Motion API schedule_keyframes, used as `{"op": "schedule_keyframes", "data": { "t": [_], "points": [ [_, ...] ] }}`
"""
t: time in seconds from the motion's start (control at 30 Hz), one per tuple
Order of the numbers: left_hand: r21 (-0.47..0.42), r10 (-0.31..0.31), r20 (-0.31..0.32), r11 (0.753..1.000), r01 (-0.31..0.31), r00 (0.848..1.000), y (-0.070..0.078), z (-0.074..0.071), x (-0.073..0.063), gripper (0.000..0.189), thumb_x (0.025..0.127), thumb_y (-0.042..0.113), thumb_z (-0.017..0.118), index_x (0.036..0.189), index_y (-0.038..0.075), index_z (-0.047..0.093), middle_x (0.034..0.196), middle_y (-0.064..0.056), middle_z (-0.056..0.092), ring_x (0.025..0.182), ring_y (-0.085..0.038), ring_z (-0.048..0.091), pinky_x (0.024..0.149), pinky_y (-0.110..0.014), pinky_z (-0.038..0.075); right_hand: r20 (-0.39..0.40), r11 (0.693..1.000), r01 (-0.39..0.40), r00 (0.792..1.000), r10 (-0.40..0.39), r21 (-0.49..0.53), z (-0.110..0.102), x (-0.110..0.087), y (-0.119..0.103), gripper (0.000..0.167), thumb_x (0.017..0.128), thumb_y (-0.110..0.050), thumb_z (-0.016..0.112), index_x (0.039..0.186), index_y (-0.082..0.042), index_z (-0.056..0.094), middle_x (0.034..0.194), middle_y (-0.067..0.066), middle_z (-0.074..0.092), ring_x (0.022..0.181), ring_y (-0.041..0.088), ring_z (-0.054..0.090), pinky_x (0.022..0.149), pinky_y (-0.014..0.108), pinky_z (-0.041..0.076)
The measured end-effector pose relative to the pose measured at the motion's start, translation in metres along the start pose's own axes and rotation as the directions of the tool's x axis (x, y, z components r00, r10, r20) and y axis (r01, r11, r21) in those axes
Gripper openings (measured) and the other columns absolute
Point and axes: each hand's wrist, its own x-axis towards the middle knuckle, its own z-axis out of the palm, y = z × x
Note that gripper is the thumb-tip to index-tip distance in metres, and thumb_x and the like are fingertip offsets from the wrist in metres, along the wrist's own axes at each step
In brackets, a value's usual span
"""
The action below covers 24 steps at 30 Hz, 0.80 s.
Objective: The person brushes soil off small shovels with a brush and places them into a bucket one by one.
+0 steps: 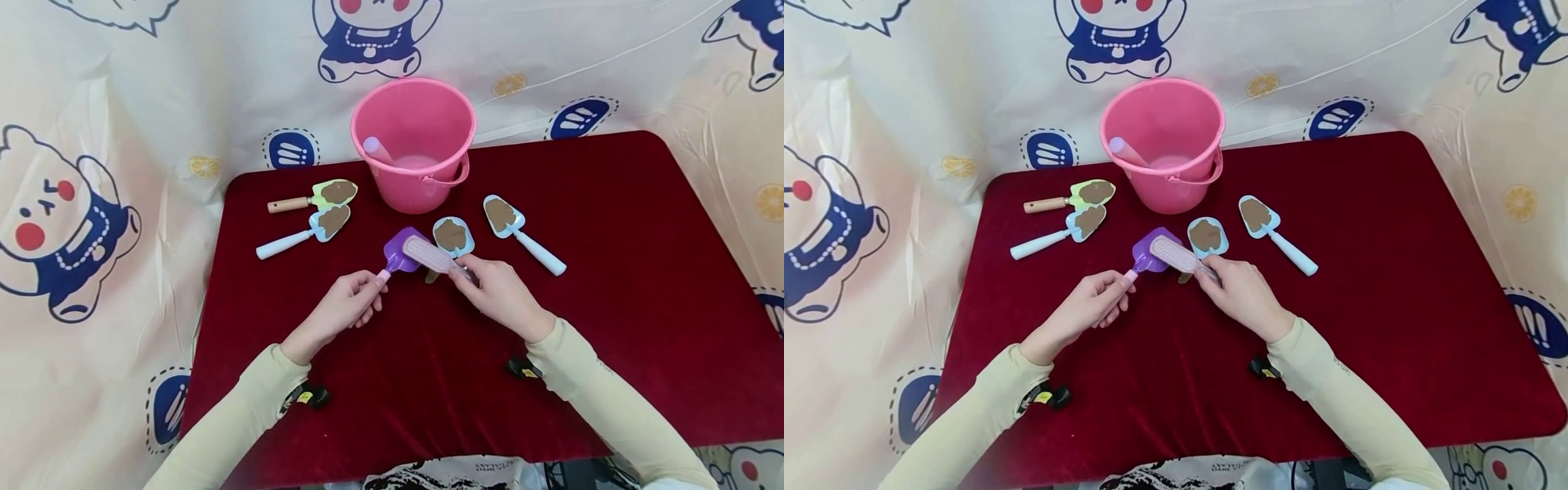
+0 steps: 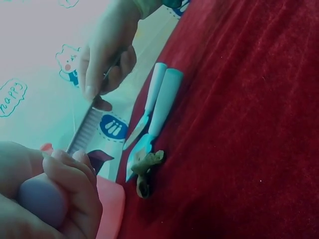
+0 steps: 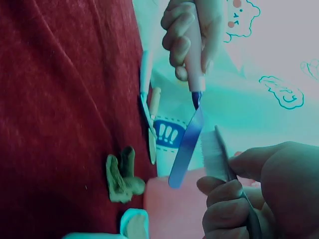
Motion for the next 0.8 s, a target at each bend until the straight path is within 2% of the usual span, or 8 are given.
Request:
{"op": "schedule_keyframes", "data": {
  "t": [0.17,0.3,0.43,0.6,0.7,0.8],
  "points": [
    [-0.010,-0.011,0.035,1.000,0.011,0.999,0.000,0.002,0.000,0.046,0.110,0.038,0.053,0.111,-0.007,0.061,0.080,-0.019,0.062,0.051,-0.012,0.048,0.042,-0.025,0.039,0.052,0.998,0.005,0.999,-0.009,0.067,0.005,0.002,-0.001,0.017,0.107,-0.027,0.061,0.105,-0.013,0.071,0.067,-0.007,0.049,0.058,0.009,0.043,0.054,0.027,0.040],
    [0.021,0.000,0.040,1.000,-0.001,0.999,-0.001,0.004,-0.001,0.045,0.110,0.038,0.053,0.108,-0.006,0.063,0.079,-0.021,0.062,0.050,-0.012,0.048,0.044,-0.025,0.041,0.093,0.991,-0.006,0.996,-0.007,0.130,0.008,0.002,0.002,0.021,0.107,-0.025,0.060,0.113,-0.009,0.073,0.068,-0.007,0.050,0.057,0.009,0.043,0.055,0.026,0.040],
    [0.057,0.024,0.032,0.998,-0.026,0.999,0.000,0.006,-0.002,0.043,0.109,0.036,0.055,0.106,-0.005,0.065,0.078,-0.023,0.062,0.049,-0.013,0.047,0.044,-0.025,0.041,0.079,0.993,-0.051,0.996,0.043,0.109,0.009,0.001,0.011,0.021,0.108,-0.025,0.059,0.106,-0.007,0.070,0.064,-0.006,0.047,0.053,0.010,0.043,0.051,0.026,0.039],
    [0.078,0.026,0.056,0.997,-0.030,0.998,-0.003,0.005,-0.003,0.043,0.108,0.038,0.056,0.107,-0.004,0.067,0.077,-0.023,0.062,0.049,-0.014,0.047,0.043,-0.025,0.039,0.026,0.993,-0.094,0.995,0.093,0.070,0.008,-0.002,0.018,0.024,0.109,-0.026,0.056,0.103,-0.007,0.068,0.061,-0.004,0.044,0.049,0.011,0.043,0.049,0.027,0.039],
    [0.081,0.025,0.070,0.996,-0.031,0.997,-0.005,0.005,-0.002,0.043,0.108,0.038,0.056,0.106,-0.003,0.067,0.076,-0.020,0.062,0.049,-0.014,0.047,0.043,-0.025,0.039,0.018,0.994,-0.075,0.997,0.074,0.083,0.007,-0.002,0.015,0.023,0.109,-0.027,0.057,0.105,-0.008,0.069,0.061,-0.005,0.044,0.050,0.010,0.042,0.050,0.027,0.038],
    [0.102,0.034,0.078,0.994,-0.042,0.996,-0.005,0.005,-0.001,0.043,0.108,0.040,0.056,0.105,-0.002,0.068,0.075,-0.020,0.062,0.049,-0.014,0.047,0.043,-0.026,0.039,0.043,0.993,-0.026,0.999,0.021,0.117,0.007,0.000,0.009,0.023,0.108,-0.028,0.058,0.109,-0.010,0.072,0.064,-0.007,0.048,0.053,0.009,0.043,0.053,0.026,0.040]
  ]
}}
